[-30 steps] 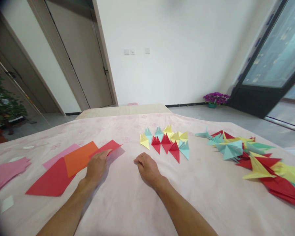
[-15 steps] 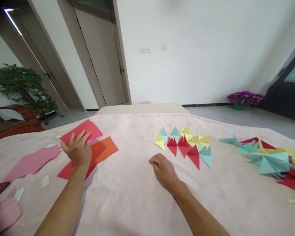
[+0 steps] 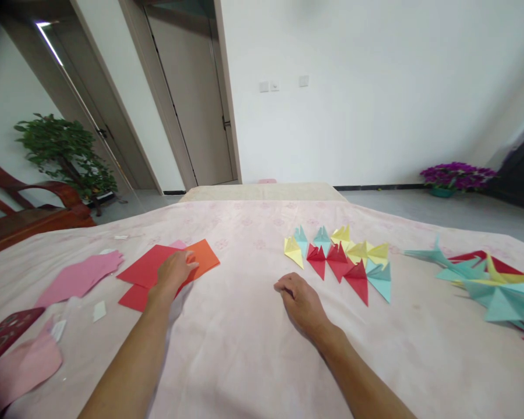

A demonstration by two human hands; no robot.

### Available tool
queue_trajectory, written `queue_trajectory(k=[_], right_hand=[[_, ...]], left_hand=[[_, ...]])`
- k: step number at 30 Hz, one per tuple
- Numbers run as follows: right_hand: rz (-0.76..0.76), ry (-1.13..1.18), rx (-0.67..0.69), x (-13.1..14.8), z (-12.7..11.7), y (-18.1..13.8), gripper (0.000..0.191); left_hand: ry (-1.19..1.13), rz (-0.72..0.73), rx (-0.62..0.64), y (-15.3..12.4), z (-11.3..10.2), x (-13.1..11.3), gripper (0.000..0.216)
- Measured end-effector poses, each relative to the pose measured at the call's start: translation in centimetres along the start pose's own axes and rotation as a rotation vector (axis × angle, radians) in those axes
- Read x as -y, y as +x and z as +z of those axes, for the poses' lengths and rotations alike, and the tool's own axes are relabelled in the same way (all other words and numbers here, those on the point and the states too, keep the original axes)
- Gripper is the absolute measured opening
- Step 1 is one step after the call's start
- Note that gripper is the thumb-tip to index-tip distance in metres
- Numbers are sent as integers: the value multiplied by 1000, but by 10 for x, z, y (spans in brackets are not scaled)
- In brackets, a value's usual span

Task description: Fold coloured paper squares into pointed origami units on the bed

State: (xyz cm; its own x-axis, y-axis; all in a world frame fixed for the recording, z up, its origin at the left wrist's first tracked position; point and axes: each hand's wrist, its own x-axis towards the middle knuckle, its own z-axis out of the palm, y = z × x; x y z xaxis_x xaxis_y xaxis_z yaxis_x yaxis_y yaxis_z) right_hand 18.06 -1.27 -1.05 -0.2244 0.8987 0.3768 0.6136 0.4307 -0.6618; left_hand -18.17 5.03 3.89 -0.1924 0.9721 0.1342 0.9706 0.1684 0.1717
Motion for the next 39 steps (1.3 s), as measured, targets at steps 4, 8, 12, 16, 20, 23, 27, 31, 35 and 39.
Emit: queue_trajectory(k=[4, 8, 12, 16, 20, 23, 27, 31, 35, 39], right_hand=[[-8, -3, -7, -2, 1, 0, 26], [-17, -6, -16, -1, 1, -1, 26], [-7, -5, -18, 4, -1, -1, 25], [11, -9, -32, 7, -1, -2, 26], [9, -26, -40, 6, 0, -3, 27], [11, -20, -41, 7, -1, -3, 27], [8, -4, -24, 9, -3, -2, 26], [1, 5, -16, 6, -3, -1, 25], [-5, 11, -8, 2, -1, -1, 26], [-13, 17, -29, 1, 0, -1, 25]], left_hand=[[33, -31, 13, 0, 12, -4, 31], [42, -28, -10, 2, 16, -3, 29], [23, -33, -44, 2, 17, -3, 24], [44, -62, -60, 2, 18, -4, 22], [79, -51, -56, 1, 16, -4, 27], [95, -82, -41, -1, 13, -6, 30], [98, -130, -29, -1, 8, -11, 30], [96, -174, -31, 0, 6, -13, 30], [98, -183, -38, 1, -1, -13, 30], [80, -96, -92, -2, -19, -21, 28]])
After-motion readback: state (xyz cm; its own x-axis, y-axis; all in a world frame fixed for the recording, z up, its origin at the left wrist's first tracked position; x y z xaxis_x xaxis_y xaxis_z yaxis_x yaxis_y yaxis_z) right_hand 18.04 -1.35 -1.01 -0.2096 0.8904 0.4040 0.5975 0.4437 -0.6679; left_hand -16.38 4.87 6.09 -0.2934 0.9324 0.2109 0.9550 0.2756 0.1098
